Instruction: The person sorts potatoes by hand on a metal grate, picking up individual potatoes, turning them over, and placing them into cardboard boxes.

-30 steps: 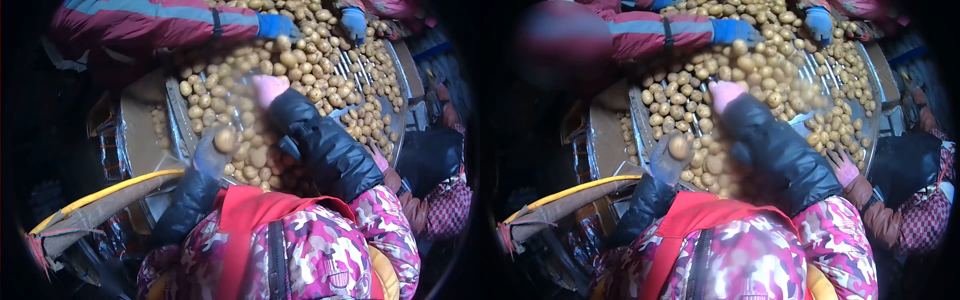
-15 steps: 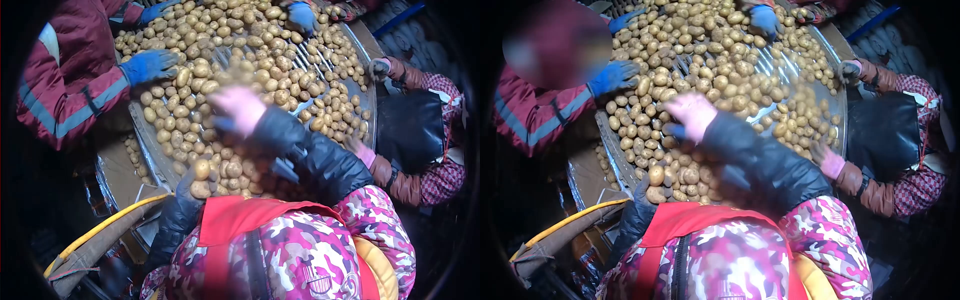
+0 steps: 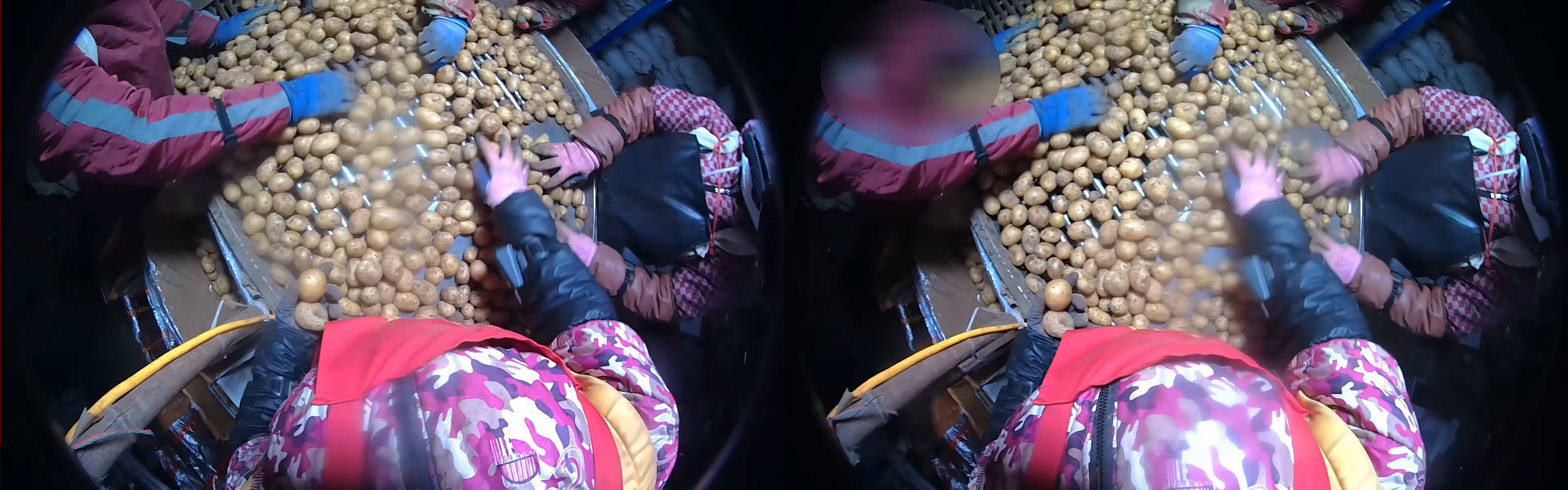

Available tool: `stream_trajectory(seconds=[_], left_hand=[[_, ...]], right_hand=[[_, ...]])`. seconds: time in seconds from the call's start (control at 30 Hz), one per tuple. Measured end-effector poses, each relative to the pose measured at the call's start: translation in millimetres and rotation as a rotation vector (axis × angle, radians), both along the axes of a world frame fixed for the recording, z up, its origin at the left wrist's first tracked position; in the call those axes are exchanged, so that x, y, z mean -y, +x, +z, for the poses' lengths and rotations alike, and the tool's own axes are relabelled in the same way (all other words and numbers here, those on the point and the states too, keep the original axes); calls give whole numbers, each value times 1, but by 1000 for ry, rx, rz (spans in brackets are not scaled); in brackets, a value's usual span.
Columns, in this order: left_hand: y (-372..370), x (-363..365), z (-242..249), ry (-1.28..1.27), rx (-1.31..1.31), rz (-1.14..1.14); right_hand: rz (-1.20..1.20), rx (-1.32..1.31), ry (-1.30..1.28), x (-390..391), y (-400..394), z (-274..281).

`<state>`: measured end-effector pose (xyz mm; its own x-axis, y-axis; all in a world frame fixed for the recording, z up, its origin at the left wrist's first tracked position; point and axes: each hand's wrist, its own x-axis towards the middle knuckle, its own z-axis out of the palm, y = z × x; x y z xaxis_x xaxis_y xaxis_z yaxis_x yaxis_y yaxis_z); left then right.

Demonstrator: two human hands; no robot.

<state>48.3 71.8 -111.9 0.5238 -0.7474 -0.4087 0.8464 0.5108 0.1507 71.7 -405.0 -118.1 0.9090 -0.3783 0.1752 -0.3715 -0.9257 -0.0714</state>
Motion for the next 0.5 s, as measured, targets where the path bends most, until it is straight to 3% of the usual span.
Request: stream_trajectory(seconds=[0.07, 0.13, 0.2, 0.27, 0.3, 0.33, 0.37, 0.4, 0.43, 0.47, 0.5], left_hand=[[1, 3, 1, 37, 29, -13], [3, 6, 16, 92, 16, -14], [6, 4, 2, 18, 10, -44], [7, 3, 0, 31, -12, -39], [7, 2, -1, 18, -9, -45], [6, 3, -2, 3, -4, -47], [5, 4, -1, -13, -2, -41], [5, 3, 1, 115, 101, -66], [5, 1, 4, 249, 197, -92], [7, 1, 5, 231, 143, -88], [8, 1, 7, 213, 88, -82]], right_hand=[[74, -58, 19, -24, -32, 1], [187, -183, 121, -74, -50, 39], [419, -261, 163, -101, -52, 56], [611, -323, 581, -112, -47, 54], [727, -202, 667, -106, -27, 53], [507, -127, 809, -108, -11, 76], [421, -69, 675, -99, 21, 74], [235, -92, 740, -94, 44, 100], [115, 46, 870, -96, 65, 110], [220, 71, 244, -63, 102, 59], [184, -156, 174, -52, 125, 47]])
